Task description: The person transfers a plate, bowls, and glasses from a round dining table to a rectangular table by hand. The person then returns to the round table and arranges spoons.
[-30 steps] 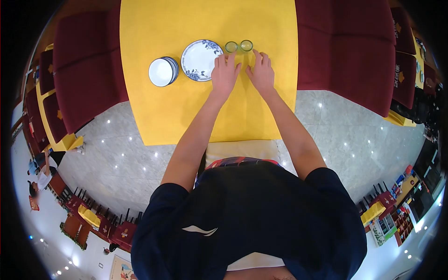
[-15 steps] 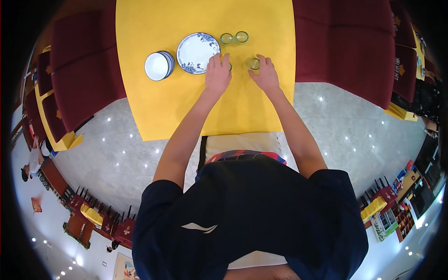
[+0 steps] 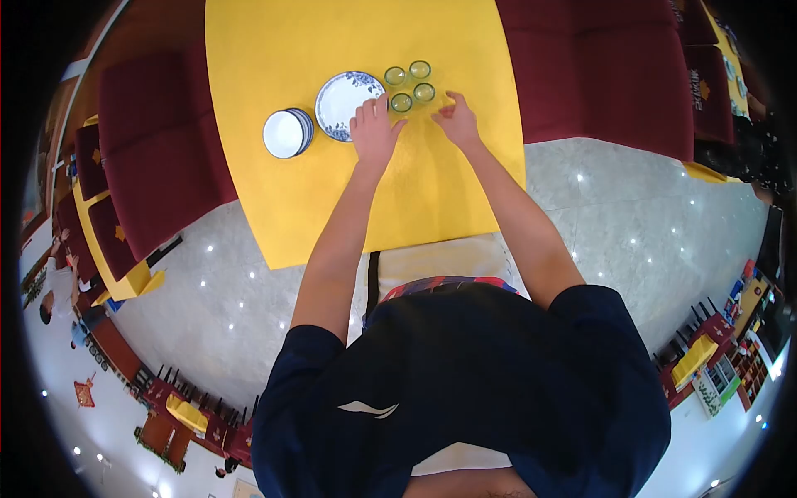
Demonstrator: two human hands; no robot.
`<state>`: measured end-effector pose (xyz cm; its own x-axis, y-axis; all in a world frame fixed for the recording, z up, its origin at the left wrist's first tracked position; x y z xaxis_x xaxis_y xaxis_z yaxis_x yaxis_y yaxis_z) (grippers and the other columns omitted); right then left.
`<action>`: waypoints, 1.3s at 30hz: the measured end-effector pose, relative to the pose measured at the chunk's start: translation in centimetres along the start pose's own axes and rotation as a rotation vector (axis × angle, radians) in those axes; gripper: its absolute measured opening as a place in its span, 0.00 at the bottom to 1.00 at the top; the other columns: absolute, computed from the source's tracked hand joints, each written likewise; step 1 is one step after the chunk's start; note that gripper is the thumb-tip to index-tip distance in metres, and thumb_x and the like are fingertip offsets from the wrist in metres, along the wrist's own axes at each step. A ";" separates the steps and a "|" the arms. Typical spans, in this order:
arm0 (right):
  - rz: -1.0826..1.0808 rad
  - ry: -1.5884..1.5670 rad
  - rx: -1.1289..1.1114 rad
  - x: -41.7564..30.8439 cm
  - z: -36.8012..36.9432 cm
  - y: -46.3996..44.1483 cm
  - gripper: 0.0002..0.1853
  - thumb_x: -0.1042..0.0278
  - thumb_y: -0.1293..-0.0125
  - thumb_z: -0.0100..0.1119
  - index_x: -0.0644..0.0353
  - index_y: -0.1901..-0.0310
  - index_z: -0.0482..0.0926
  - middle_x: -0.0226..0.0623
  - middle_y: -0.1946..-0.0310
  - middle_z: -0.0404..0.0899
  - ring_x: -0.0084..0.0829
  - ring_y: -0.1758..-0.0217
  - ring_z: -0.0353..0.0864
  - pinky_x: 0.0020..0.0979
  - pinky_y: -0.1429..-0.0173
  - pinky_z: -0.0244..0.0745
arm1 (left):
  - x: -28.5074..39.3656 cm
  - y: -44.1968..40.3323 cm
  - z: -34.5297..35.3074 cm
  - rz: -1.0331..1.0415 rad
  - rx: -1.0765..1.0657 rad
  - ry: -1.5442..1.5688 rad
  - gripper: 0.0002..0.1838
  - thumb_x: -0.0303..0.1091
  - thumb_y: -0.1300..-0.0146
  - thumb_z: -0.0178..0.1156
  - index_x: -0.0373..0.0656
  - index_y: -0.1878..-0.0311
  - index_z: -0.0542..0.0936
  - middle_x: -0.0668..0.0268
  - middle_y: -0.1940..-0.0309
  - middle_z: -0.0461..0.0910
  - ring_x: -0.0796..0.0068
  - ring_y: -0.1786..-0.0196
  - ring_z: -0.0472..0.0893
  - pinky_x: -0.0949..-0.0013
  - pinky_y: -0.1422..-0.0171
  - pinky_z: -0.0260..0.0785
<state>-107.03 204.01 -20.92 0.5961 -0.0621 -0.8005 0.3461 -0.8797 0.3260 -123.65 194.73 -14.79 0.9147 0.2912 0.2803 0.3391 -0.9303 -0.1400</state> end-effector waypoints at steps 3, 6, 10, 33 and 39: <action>0.073 -0.049 0.005 4.0 -1.3 6.0 0.33 0.63 0.47 0.70 0.57 0.40 0.66 0.41 0.65 0.82 0.33 0.61 0.83 0.33 0.55 0.78 | -1.2 3.4 -0.6 0.018 0.001 0.038 0.34 0.47 0.50 0.70 0.48 0.40 0.70 0.63 0.52 0.72 0.63 0.50 0.73 0.60 0.49 0.65; 0.233 -0.278 0.046 10.5 -2.9 16.6 0.28 0.65 0.45 0.68 0.57 0.42 0.70 0.37 0.67 0.81 0.26 0.63 0.81 0.29 0.58 0.77 | -2.0 8.7 -0.4 0.224 -0.089 0.231 0.31 0.43 0.47 0.68 0.46 0.41 0.71 0.57 0.49 0.72 0.57 0.47 0.72 0.55 0.44 0.65; 0.587 -0.390 0.257 18.5 -3.3 35.8 0.23 0.72 0.42 0.59 0.60 0.44 0.71 0.34 0.72 0.77 0.23 0.72 0.77 0.24 0.71 0.73 | -4.2 18.9 -0.5 0.428 -0.376 0.214 0.33 0.41 0.42 0.62 0.43 0.34 0.66 0.49 0.33 0.60 0.48 0.33 0.62 0.49 0.33 0.58; 0.757 -1.599 1.594 17.0 31.0 94.9 0.17 0.62 0.33 0.52 0.56 0.44 0.71 0.42 0.63 0.79 0.32 0.63 0.81 0.33 0.59 0.77 | 20.3 31.4 7.7 0.392 -1.237 0.261 0.16 0.38 0.38 0.53 0.37 0.54 0.78 0.58 0.72 0.82 0.70 0.73 0.81 0.68 0.76 0.68; 0.528 -1.965 2.293 19.5 38.7 109.7 0.15 0.61 0.34 0.52 0.53 0.47 0.73 0.37 0.65 0.79 0.30 0.67 0.79 0.32 0.62 0.76 | 25.6 59.1 7.6 0.812 -1.448 0.114 0.18 0.42 0.39 0.56 0.41 0.52 0.80 0.61 0.70 0.84 0.73 0.68 0.81 0.68 0.68 0.71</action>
<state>-85.47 88.01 -20.26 -0.4766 0.6795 -0.5578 -0.5208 0.2930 0.8018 -78.49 148.90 -23.06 0.6974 -0.2959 0.6527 -0.7164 -0.2636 0.6460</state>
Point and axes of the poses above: each hand's wrist, its own y-axis away from the middle knuckle, its own z-axis out of the palm, x = y × z, the point moved 2 cm from there along -y, towards the middle knuckle
